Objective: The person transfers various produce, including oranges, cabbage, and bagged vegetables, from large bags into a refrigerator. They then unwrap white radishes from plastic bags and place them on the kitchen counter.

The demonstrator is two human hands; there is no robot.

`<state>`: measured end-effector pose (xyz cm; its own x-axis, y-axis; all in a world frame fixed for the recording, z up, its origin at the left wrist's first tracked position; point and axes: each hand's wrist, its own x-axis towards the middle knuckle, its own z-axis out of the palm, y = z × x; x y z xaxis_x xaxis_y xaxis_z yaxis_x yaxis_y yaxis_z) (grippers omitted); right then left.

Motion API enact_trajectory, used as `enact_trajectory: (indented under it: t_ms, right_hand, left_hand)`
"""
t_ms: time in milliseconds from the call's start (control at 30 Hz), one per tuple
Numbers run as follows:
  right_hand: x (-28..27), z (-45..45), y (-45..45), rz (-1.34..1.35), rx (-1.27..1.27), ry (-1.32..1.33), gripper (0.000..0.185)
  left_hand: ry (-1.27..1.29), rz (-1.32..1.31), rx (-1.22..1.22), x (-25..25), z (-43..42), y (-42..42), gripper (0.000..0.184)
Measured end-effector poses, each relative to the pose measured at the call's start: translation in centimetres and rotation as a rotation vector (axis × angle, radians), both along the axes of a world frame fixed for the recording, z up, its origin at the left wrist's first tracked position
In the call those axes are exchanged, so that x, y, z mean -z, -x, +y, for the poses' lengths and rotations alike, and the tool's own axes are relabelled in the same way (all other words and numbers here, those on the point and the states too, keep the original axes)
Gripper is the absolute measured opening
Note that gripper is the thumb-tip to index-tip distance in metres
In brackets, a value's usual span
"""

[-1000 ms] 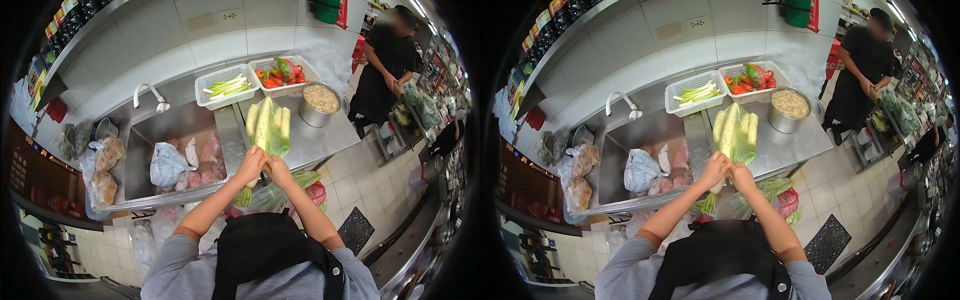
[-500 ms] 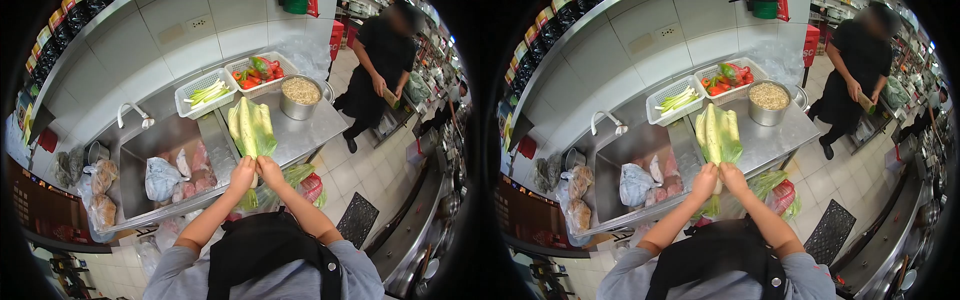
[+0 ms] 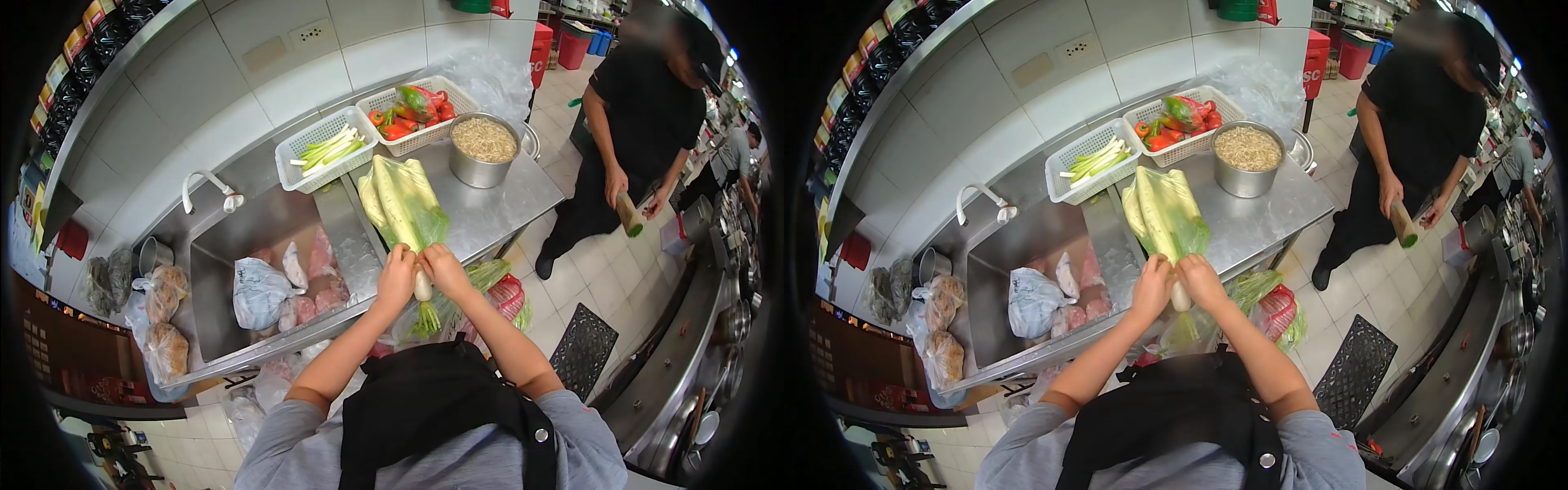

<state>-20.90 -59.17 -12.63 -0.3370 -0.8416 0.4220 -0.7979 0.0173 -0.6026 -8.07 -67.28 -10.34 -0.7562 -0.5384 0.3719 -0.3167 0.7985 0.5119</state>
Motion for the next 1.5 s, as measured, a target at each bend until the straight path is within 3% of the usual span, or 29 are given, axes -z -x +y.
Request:
enact_trajectory:
  t_ms: [267, 367, 433, 633, 867, 933, 1067, 1167, 1233, 1367, 1433, 1500]
  right_hand:
    - [-0.7, 0.2, -0.6, 0.055, -0.014, -0.172, 0.012]
    - [-0.7, 0.2, -0.4, 0.016, -0.049, -0.197, 0.016]
    - [-0.3, 0.3, -0.6, -0.014, -0.076, -0.182, 0.021]
    - [-0.2, -0.5, 0.3, 0.037, -0.156, -0.22, 0.027]
    - [-0.3, -0.4, 0.1, -0.013, -0.152, -0.192, 0.031]
    - [-0.1, -0.4, -0.2, -0.006, -0.095, -0.122, 0.031]
    - [-0.1, -0.5, -0.5, -0.041, -0.058, -0.128, 0.031]
    - [0.0, -0.7, -0.7, -0.058, -0.037, -0.101, 0.028]
    - [0.0, -0.9, -0.9, -0.1, -0.017, -0.069, 0.025]
    - [1.3, -1.1, 1.9, -0.327, -0.146, -0.054, 0.02]
    - [-0.7, -2.3, 2.6, -0.565, 0.144, -0.088, 0.021]
    - [-1.1, -3.7, 2.3, -0.518, 0.153, -0.023, 0.029]
  left_hand:
    - [0.212, 0.022, 0.046, 1.1, -0.4, -0.1, 0.015]
    - [0.151, -0.005, 0.053, 1.9, -0.7, -0.4, 0.019]
    - [0.287, -0.125, 0.091, 2.1, -0.6, -0.6, 0.028]
    - [0.494, -0.25, 0.101, 1.6, -1.0, -0.6, 0.03]
    - [0.37, -0.222, 0.116, 1.7, -1.7, 0.0, 0.033]
    - [0.543, -0.193, 0.097, 2.0, -1.8, 0.3, 0.041]
    - [0.586, -0.172, 0.116, 2.2, -2.0, 0.4, 0.048]
    - [0.525, -0.123, 0.109, 2.0, -1.6, 0.5, 0.044]
    - [0.195, 0.013, 0.058, 1.9, -1.3, 0.5, 0.041]
    - [-0.04, 0.076, 0.035, 0.1, -1.9, -0.4, 0.042]
    - [-0.053, 0.279, -0.076, 0.8, -3.7, 0.3, 0.04]
    - [-0.065, 0.325, -0.114, 1.7, -5.0, 1.1, 0.034]
